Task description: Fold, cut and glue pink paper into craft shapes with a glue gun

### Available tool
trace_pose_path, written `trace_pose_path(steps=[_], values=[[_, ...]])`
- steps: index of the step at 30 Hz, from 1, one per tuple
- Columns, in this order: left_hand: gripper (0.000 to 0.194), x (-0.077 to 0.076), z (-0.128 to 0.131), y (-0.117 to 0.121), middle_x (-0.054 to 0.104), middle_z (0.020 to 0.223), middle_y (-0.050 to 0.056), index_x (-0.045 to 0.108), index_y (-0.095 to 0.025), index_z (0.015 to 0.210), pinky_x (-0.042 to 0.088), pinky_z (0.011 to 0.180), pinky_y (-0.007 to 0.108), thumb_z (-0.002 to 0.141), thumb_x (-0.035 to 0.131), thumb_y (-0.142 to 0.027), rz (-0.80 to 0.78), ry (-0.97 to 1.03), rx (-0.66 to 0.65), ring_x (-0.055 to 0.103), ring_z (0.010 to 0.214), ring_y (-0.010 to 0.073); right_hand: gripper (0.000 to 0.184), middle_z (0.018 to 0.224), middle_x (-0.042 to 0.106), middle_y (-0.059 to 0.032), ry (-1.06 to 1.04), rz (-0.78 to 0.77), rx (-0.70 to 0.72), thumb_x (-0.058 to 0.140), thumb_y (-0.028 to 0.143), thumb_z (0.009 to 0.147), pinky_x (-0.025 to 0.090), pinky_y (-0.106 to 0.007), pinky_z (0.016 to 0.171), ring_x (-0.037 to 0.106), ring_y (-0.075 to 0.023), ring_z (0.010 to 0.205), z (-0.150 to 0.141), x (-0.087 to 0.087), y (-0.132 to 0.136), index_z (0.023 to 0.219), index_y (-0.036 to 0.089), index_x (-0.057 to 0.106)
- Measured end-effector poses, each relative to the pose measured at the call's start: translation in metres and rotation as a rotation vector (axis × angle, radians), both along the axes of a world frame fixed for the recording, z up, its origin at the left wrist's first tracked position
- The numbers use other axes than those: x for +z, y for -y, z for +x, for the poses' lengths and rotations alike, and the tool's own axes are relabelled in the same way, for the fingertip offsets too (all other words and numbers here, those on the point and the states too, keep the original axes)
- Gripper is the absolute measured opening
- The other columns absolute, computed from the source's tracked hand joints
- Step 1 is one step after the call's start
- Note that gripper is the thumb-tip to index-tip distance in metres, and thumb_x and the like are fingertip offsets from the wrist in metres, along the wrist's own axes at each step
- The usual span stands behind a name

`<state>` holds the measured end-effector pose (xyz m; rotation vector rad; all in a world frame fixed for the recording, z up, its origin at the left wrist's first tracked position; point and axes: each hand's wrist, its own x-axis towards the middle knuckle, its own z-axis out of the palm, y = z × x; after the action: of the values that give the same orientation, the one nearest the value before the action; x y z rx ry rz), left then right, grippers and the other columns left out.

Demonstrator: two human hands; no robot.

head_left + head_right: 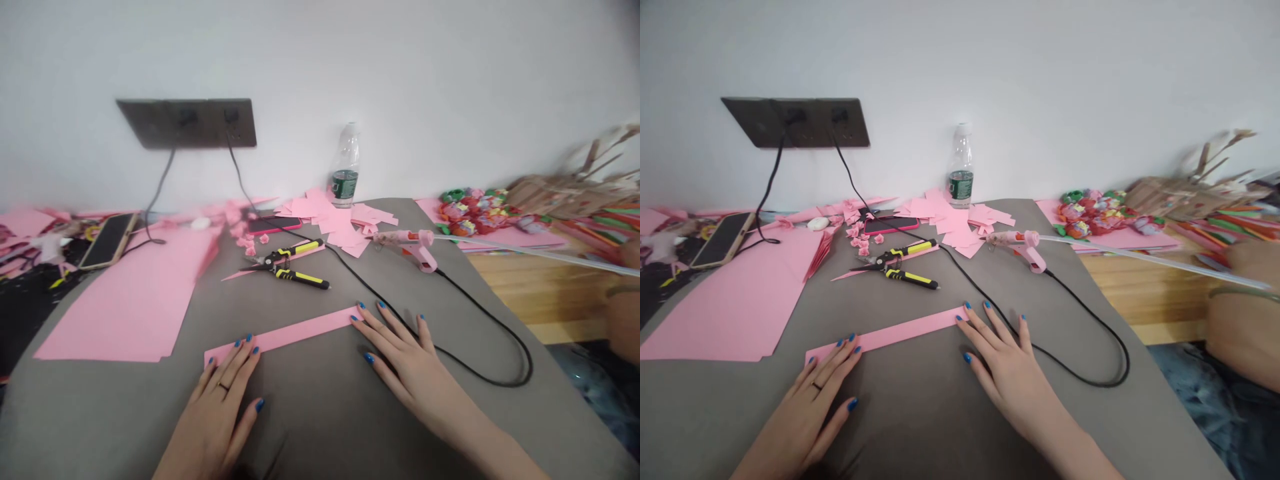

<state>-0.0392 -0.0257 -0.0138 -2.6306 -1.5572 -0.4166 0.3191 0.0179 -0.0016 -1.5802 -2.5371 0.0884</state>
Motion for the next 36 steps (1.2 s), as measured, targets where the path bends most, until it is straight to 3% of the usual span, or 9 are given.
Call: trace_pose_path(steps=[6, 9, 12, 16, 19, 22, 26, 31, 36], values=[[0.031, 0.018, 0.001, -0.023, 0.074, 0.122, 0.006, 0.074, -0.028, 0.111, 0.058, 0.090, 0.037, 0.100, 0.046, -0.024, 0.009, 0.196, 0.030, 0.071, 0.106, 0.0216, 0.049, 0.156, 0.048, -0.0119, -0.069, 0.031, -0.008, 0.034, 0.026, 0.103, 0.023, -0.084, 0.107, 0.039, -0.0364, 0.148, -0.014, 0.002, -0.005, 0.150, 0.029, 0.050], [0.035, 0.022, 0.021, -0.031, 0.069, 0.133, 0.008, 0.064, -0.026, 0.129, 0.055, 0.098, 0.042, 0.101, 0.044, -0.023, 0.003, 0.213, 0.039, 0.066, 0.118, 0.0237, 0.059, 0.158, 0.045, -0.0126, -0.122, 0.016, 0.083, 0.037, 0.017, 0.099, 0.030, -0.075, 0.112, 0.041, -0.0326, 0.147, -0.048, 0.005, -0.001, 0.157, 0.027, 0.039], [0.048, 0.020, 0.044, -0.040, 0.059, 0.146, 0.011, 0.045, -0.019, 0.147, 0.049, 0.108, 0.050, 0.101, 0.037, -0.014, 0.010, 0.181, 0.001, 0.055, 0.135, 0.0265, 0.060, 0.158, 0.047, -0.0128, -0.216, -0.004, 0.207, 0.037, 0.009, 0.095, 0.041, -0.058, 0.115, 0.042, -0.0273, 0.147, -0.089, 0.012, -0.002, 0.154, 0.018, 0.042], [0.035, 0.018, 0.057, -0.055, 0.065, 0.127, 0.012, 0.059, -0.017, 0.130, 0.052, 0.099, 0.047, 0.100, 0.040, -0.014, -0.052, 0.258, 0.105, 0.062, 0.116, 0.0269, 0.043, 0.132, 0.066, -0.0150, -0.405, 0.015, 0.148, 0.043, 0.005, 0.094, 0.054, -0.045, 0.100, 0.061, -0.0262, 0.121, -0.118, 0.017, -0.023, 0.131, 0.016, 0.063], [0.022, 0.020, 0.053, -0.062, 0.065, 0.111, 0.008, 0.065, -0.021, 0.114, 0.054, 0.088, 0.043, 0.097, 0.052, -0.017, -0.145, 0.326, 0.127, 0.062, 0.102, 0.0257, 0.023, 0.107, 0.069, -0.0086, -0.460, -0.043, 0.133, 0.061, 0.007, 0.091, 0.056, -0.039, 0.084, 0.063, -0.0243, 0.098, -0.116, 0.017, -0.042, 0.106, 0.021, 0.071], [0.016, 0.023, 0.050, -0.063, 0.066, 0.105, 0.005, 0.065, -0.021, 0.105, 0.053, 0.085, 0.040, 0.093, 0.058, -0.014, -0.225, 0.375, 0.094, 0.061, 0.098, 0.0247, 0.019, 0.105, 0.067, -0.0065, -0.484, -0.083, 0.182, 0.072, 0.010, 0.086, 0.052, -0.037, 0.083, 0.060, -0.0238, 0.097, -0.110, 0.019, -0.049, 0.101, 0.021, 0.069], [0.010, 0.033, 0.052, -0.066, 0.065, 0.095, 0.002, 0.061, -0.020, 0.088, 0.050, 0.079, 0.033, 0.089, 0.062, -0.010, -0.375, 0.391, 0.104, 0.061, 0.090, 0.0216, 0.016, 0.100, 0.067, -0.0033, -0.451, -0.160, 0.209, 0.072, 0.009, 0.087, 0.048, -0.033, 0.079, 0.058, -0.0217, 0.093, -0.109, 0.026, -0.046, 0.094, 0.020, 0.063], [0.006, 0.059, 0.052, -0.078, 0.068, 0.091, 0.000, 0.066, -0.022, 0.092, 0.043, 0.070, 0.027, 0.091, 0.063, -0.017, -0.685, 0.266, 0.117, 0.064, 0.084, 0.0189, 0.022, 0.095, 0.069, -0.0017, -0.441, -0.307, 0.193, 0.071, 0.002, 0.084, 0.045, -0.029, 0.076, 0.061, -0.0198, 0.088, -0.110, 0.035, -0.043, 0.094, 0.020, 0.063], [0.011, 0.071, 0.050, -0.081, 0.069, 0.087, -0.001, 0.071, -0.022, 0.085, 0.038, 0.071, 0.026, 0.090, 0.064, -0.016, -0.756, 0.160, 0.056, 0.063, 0.083, 0.0175, 0.014, 0.087, 0.069, -0.0008, -0.338, -0.469, 0.118, 0.071, 0.006, 0.085, 0.039, -0.026, 0.067, 0.064, -0.0181, 0.082, -0.104, 0.049, -0.042, 0.083, 0.020, 0.068]])
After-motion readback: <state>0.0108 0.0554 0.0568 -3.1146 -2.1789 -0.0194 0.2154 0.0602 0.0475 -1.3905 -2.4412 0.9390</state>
